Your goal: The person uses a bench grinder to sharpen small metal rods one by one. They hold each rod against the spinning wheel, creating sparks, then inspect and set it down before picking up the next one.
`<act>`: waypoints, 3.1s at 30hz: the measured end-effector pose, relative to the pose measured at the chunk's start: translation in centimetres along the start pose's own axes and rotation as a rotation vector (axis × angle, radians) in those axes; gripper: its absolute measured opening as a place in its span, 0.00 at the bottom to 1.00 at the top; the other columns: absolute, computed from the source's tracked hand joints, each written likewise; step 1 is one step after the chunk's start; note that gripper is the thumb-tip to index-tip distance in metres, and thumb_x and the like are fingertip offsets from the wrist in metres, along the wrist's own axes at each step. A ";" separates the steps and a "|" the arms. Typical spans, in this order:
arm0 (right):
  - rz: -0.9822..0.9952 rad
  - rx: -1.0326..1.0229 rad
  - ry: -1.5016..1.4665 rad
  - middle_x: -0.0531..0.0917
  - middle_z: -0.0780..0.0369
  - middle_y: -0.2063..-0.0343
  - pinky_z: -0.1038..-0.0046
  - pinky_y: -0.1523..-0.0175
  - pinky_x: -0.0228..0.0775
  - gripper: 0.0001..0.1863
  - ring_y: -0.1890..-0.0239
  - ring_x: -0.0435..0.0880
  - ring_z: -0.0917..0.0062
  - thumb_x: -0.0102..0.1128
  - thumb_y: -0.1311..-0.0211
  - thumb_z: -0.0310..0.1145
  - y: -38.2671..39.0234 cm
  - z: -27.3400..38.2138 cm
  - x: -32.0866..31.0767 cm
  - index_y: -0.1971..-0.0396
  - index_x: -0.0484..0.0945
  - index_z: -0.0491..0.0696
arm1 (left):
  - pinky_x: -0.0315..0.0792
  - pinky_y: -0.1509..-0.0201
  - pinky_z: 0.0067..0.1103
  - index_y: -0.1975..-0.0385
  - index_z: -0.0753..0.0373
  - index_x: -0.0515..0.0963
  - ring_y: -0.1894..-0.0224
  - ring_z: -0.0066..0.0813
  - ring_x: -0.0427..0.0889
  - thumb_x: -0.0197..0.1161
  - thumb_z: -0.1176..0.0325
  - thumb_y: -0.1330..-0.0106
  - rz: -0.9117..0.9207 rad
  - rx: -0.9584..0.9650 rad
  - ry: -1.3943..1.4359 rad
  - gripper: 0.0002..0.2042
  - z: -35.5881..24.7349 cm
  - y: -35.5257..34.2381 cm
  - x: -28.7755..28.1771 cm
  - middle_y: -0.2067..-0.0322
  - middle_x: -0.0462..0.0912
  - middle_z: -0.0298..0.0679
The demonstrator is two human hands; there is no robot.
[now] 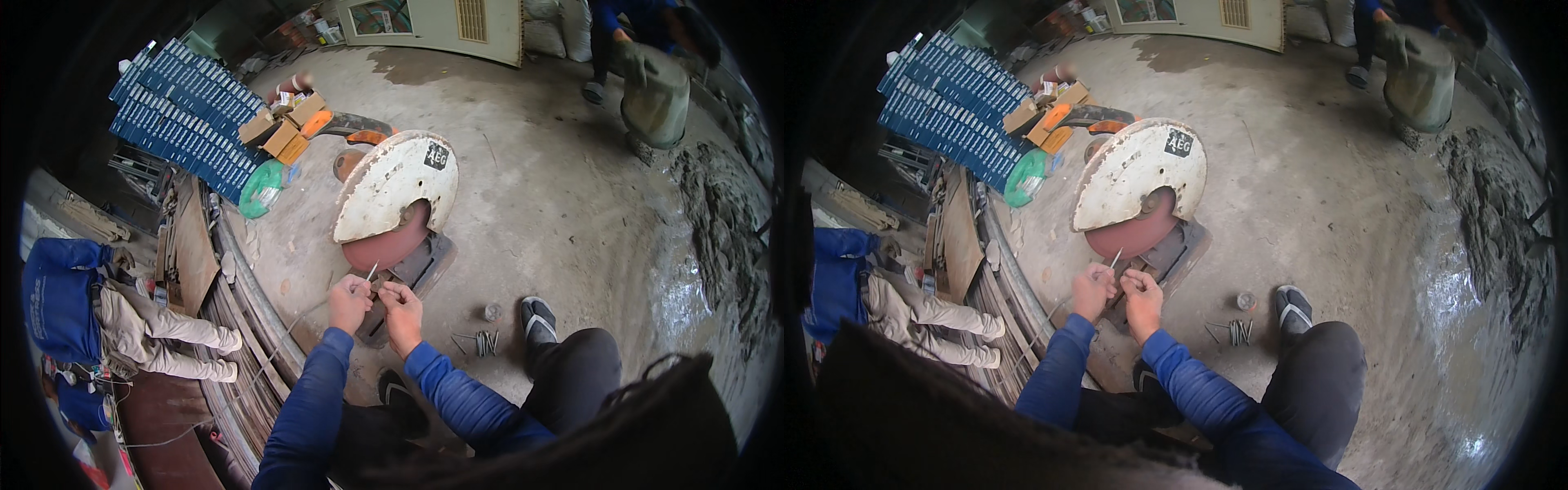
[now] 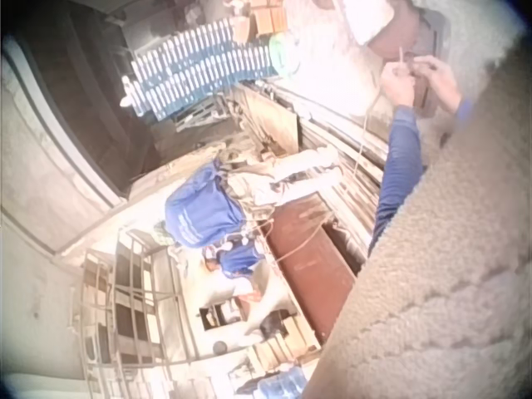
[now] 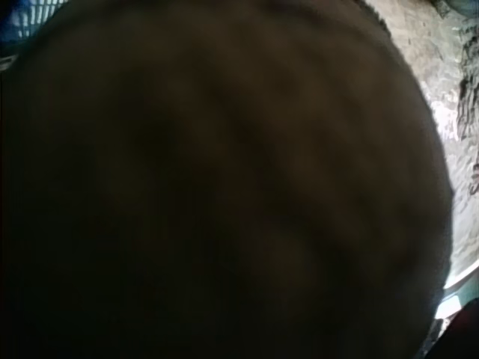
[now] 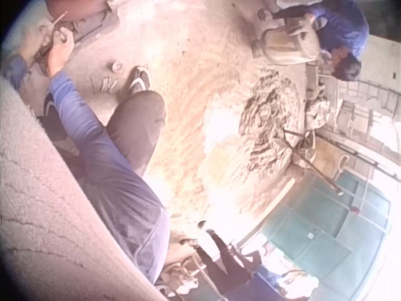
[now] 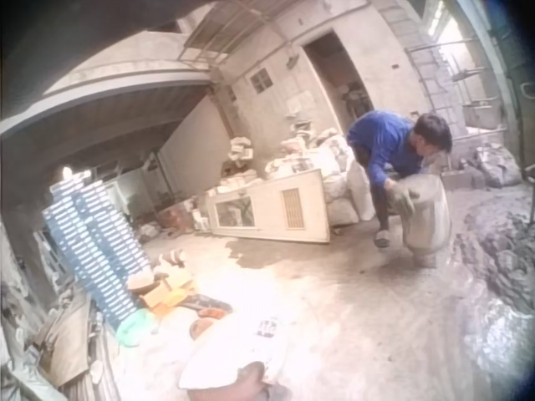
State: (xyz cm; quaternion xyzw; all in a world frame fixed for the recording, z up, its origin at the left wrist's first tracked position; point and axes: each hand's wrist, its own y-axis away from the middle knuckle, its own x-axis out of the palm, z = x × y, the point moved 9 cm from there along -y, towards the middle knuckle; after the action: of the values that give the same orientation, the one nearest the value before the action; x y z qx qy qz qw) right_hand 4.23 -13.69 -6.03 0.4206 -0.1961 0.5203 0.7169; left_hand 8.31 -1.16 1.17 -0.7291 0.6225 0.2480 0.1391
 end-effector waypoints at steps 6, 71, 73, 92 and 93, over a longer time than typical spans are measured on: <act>-0.014 0.024 0.028 0.79 0.68 0.69 0.84 0.62 0.65 0.13 0.68 0.73 0.87 0.62 0.40 0.25 -0.3 -0.8 -0.5 0.56 0.78 0.38 | 0.71 0.79 0.19 0.67 0.69 0.79 0.81 0.21 0.78 0.56 0.75 0.33 -0.043 -0.024 -0.087 0.06 1.0 -1.1 -1.6 0.76 0.81 0.39; 0.009 0.007 0.113 0.78 0.68 0.71 0.83 0.66 0.63 0.12 0.71 0.71 0.88 0.61 0.40 0.25 0.1 -1.4 -0.7 0.56 0.79 0.39 | 0.77 0.69 0.18 0.64 0.68 0.77 0.72 0.24 0.83 0.62 0.73 0.33 0.086 -0.031 0.261 0.05 0.5 0.1 -0.6 0.70 0.83 0.40; -0.001 0.027 0.111 0.78 0.69 0.71 0.83 0.66 0.63 0.12 0.71 0.71 0.88 0.61 0.40 0.25 0.1 -1.6 -0.7 0.56 0.79 0.39 | 0.76 0.70 0.18 0.63 0.69 0.77 0.73 0.24 0.83 0.61 0.71 0.31 0.061 -0.045 0.215 0.06 0.8 -0.1 -0.9 0.71 0.82 0.40; 0.006 -0.002 0.099 0.79 0.68 0.71 0.84 0.65 0.63 0.12 0.71 0.72 0.88 0.61 0.40 0.25 -0.5 -1.8 -1.0 0.57 0.79 0.39 | 0.71 0.80 0.19 0.67 0.70 0.77 0.82 0.22 0.78 0.58 0.69 0.30 0.000 -0.152 0.088 0.10 3.0 -2.1 -1.1 0.77 0.79 0.38; 0.004 0.000 0.097 0.79 0.68 0.71 0.84 0.65 0.63 0.12 0.71 0.72 0.88 0.61 0.40 0.25 -0.5 -1.8 -1.0 0.57 0.79 0.39 | 0.71 0.81 0.19 0.67 0.70 0.77 0.82 0.22 0.77 0.58 0.69 0.30 0.000 -0.154 0.089 0.10 3.1 -2.2 -1.2 0.77 0.79 0.37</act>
State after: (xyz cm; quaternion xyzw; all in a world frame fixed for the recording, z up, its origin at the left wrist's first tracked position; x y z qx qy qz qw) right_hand 4.03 -12.90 -7.98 0.3944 -0.1621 0.5414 0.7246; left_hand 9.75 1.81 -1.04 -0.7478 0.6074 0.2623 0.0547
